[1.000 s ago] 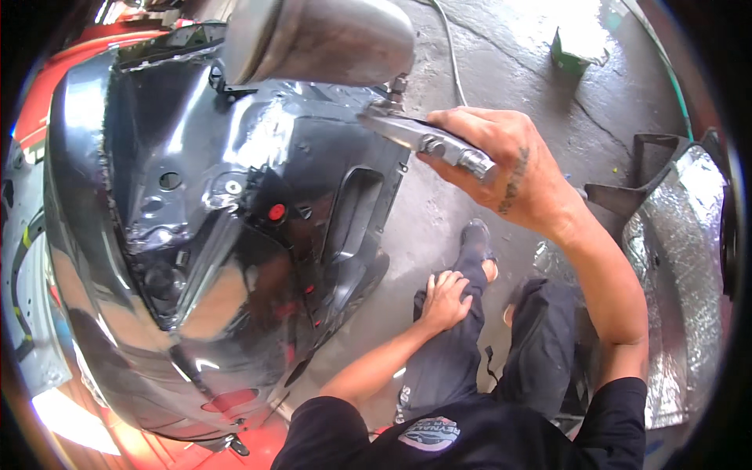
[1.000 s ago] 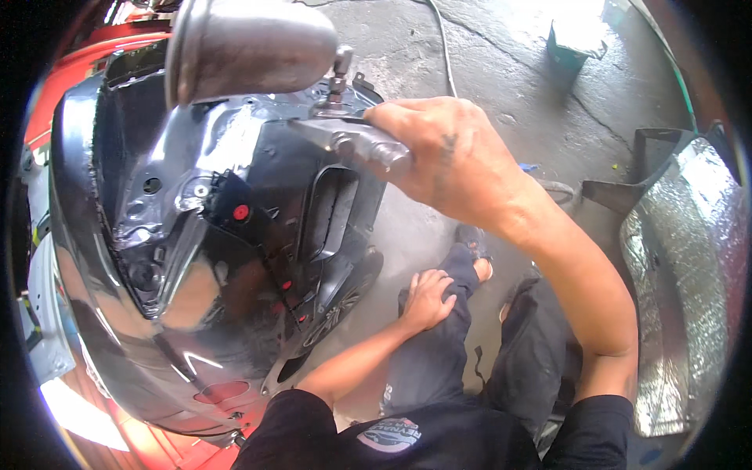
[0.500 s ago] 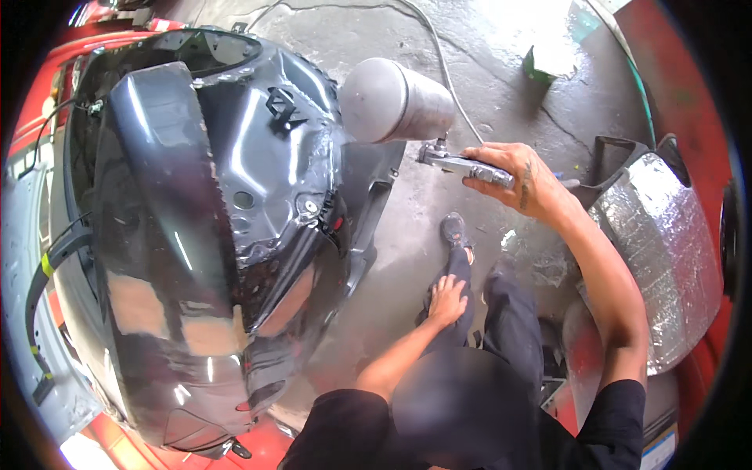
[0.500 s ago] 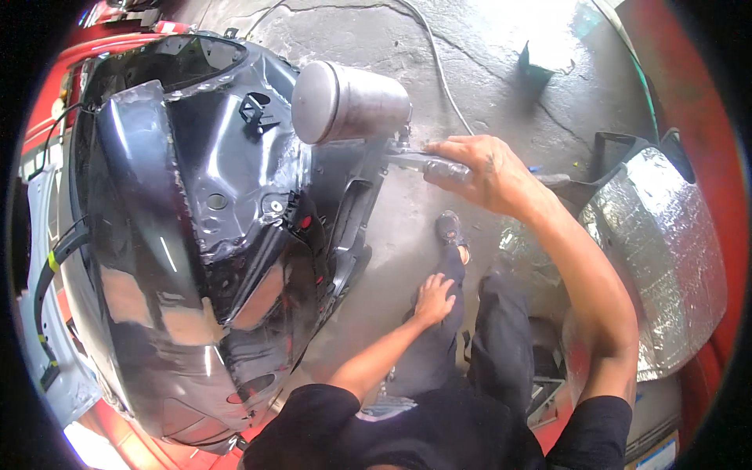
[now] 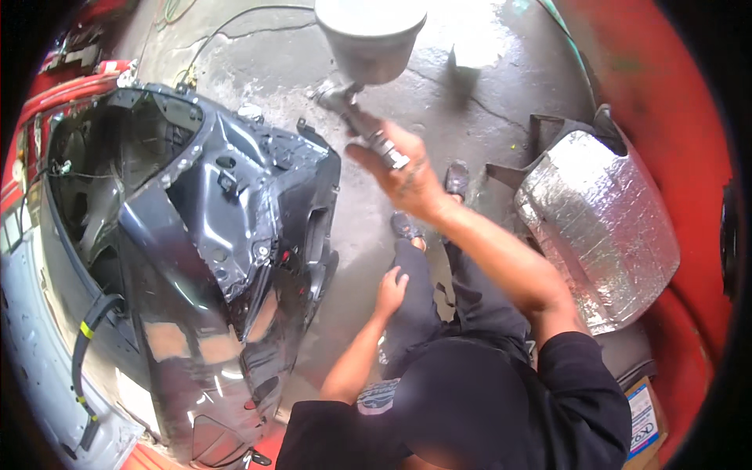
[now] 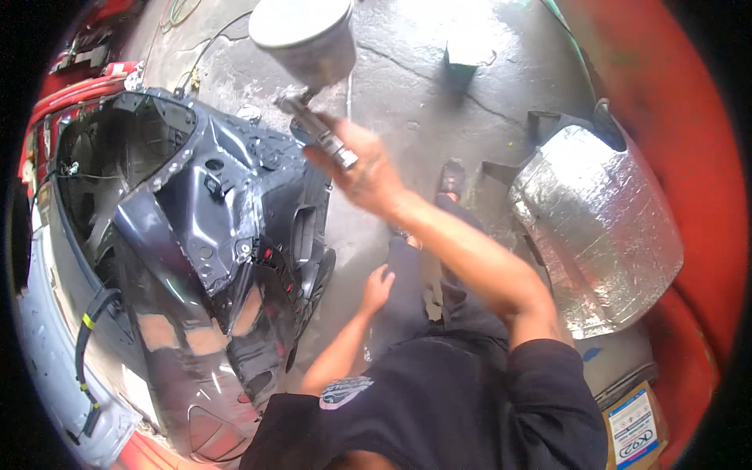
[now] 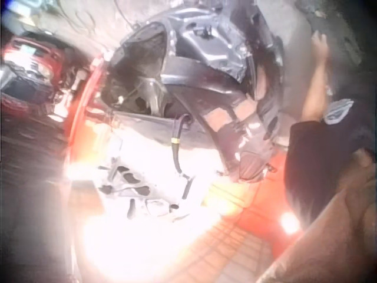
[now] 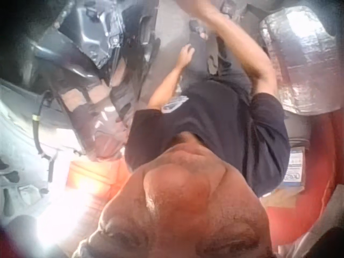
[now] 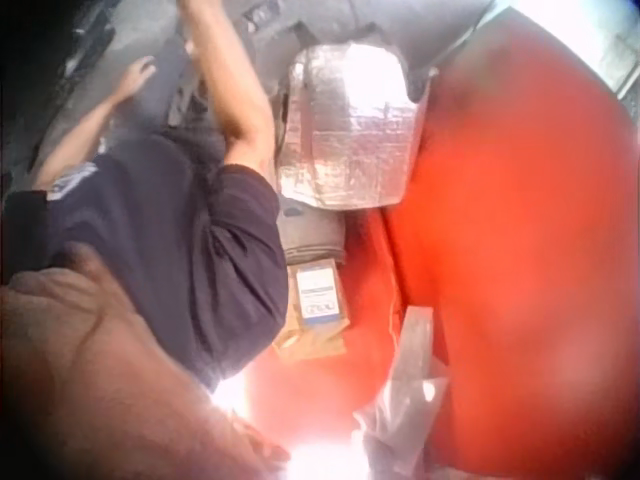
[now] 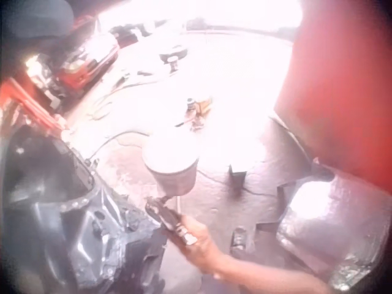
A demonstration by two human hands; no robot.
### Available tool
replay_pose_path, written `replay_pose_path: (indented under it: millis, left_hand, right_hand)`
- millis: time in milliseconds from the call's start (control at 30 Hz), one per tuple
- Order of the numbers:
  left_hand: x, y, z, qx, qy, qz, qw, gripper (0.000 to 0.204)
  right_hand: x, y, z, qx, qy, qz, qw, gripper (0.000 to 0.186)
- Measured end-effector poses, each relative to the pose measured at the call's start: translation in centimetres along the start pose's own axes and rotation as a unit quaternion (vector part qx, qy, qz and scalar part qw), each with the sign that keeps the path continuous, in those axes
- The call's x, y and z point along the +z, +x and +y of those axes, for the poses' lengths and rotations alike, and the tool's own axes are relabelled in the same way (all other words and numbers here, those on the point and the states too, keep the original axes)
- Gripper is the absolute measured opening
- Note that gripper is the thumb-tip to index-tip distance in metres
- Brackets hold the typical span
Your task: The person adjusts and tests a paint spray gun by hand, sprays near a vehicle wheel well, and repositions a reflective insulation pad on the floor.
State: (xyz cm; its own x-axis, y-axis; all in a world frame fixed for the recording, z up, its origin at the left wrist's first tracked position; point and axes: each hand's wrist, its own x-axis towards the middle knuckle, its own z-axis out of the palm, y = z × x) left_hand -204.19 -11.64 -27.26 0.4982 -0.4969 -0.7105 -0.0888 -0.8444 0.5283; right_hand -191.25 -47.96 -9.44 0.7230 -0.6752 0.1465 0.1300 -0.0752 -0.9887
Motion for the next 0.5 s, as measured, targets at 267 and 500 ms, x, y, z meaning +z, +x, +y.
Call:
replay_pose_path:
  millis: [267, 500]
  left_hand:
    - [-4.4, 10.0, 15.0, -0.219, -0.649, 0.018, 0.728, 0.086]
    - [-2.4, 17.6, 18.9, -0.181, -0.714, -0.091, 0.670, 0.057]
  right_hand:
    - [-1.8, 4.2, -6.6, 0.068, 0.028, 0.016, 0.997, 0.053]
    - [-4.3, 11.3, -9.6, 0.099, -0.036, 0.015, 0.994, 0.048]
